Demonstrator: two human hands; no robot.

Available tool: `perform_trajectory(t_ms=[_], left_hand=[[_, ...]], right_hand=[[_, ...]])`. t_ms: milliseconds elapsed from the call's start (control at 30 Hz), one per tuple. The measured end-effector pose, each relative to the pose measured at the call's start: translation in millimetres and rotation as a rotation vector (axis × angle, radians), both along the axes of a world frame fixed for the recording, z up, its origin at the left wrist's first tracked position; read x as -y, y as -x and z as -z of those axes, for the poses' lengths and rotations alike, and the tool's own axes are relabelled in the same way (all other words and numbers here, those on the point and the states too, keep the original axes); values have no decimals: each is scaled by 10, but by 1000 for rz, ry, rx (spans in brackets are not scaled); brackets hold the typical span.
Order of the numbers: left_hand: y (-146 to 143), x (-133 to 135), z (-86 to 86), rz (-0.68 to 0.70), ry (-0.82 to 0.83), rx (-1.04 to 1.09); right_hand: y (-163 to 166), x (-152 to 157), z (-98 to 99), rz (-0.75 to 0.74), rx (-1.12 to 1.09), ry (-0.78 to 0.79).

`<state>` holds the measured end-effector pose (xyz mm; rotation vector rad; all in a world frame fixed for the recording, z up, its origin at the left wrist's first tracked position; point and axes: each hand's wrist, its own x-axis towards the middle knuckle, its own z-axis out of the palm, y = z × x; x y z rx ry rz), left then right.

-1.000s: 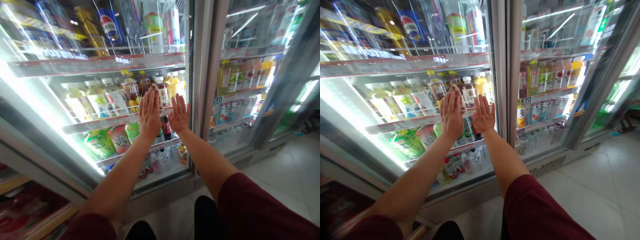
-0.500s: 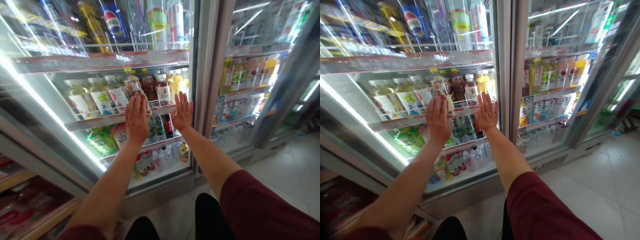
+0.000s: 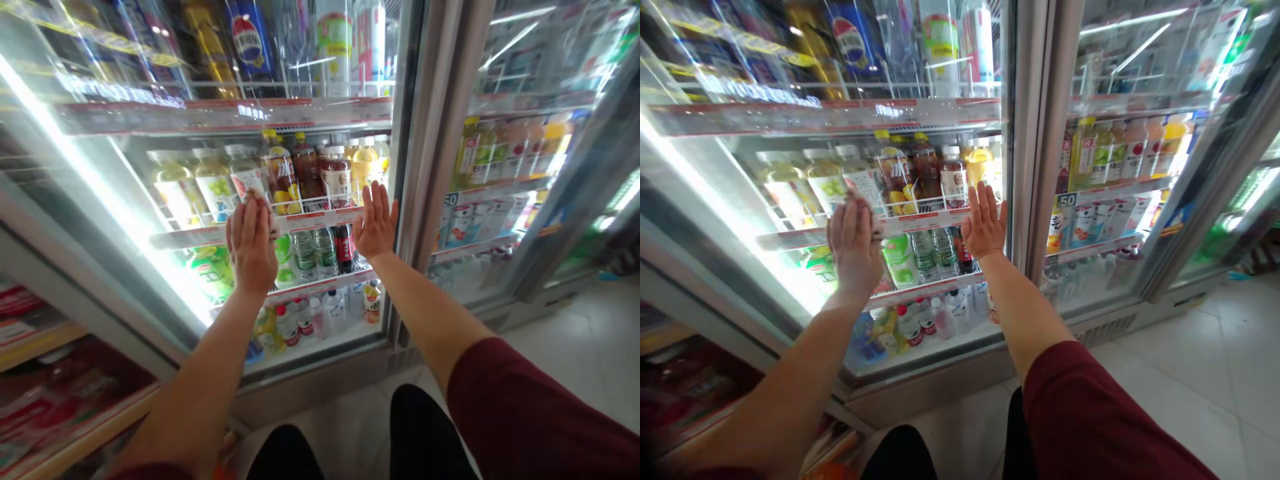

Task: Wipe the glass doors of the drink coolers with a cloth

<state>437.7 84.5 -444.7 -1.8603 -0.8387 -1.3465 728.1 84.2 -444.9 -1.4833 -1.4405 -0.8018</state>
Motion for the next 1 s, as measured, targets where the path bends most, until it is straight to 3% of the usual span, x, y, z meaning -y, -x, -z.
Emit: perform_trajectory(t_ms=[133, 200, 267, 367, 433, 500, 600, 667, 733, 833, 900, 933, 1000], left_hand=[[50, 121, 546, 51, 58, -60], [98, 136, 667, 71, 81, -116], [177, 92, 547, 50, 74, -123], [325, -22, 166, -9, 28, -28], [394, -57, 57, -21, 16, 37], [418, -21, 181, -7, 46, 54], [418, 110, 590, 11, 122, -2], [451, 165, 740, -15, 156, -66], [534, 149, 664, -47, 175, -107], [705, 37, 310, -87, 149, -64], [777, -13, 183, -103, 128, 4], [787, -13, 207, -105, 130, 35], [758, 42, 436, -101, 154, 69]], right_hand=[[-1, -7, 8, -1, 0, -44], [-7, -20, 19, -6, 3, -76], [-17, -31, 28, -13, 3, -105], [-34, -34, 32, -28, 2, -126], [-42, -27, 27, -37, -3, -121], [-47, -15, 20, -45, -7, -104], [-54, 0, 14, -53, -10, -77], [-58, -1, 18, -58, -3, -77], [-64, -12, 30, -59, 3, -105], [-70, -35, 52, -48, 8, -154], [-72, -46, 62, -43, 14, -164], [-73, -50, 64, -44, 17, -163], [-76, -56, 66, -47, 17, -160]])
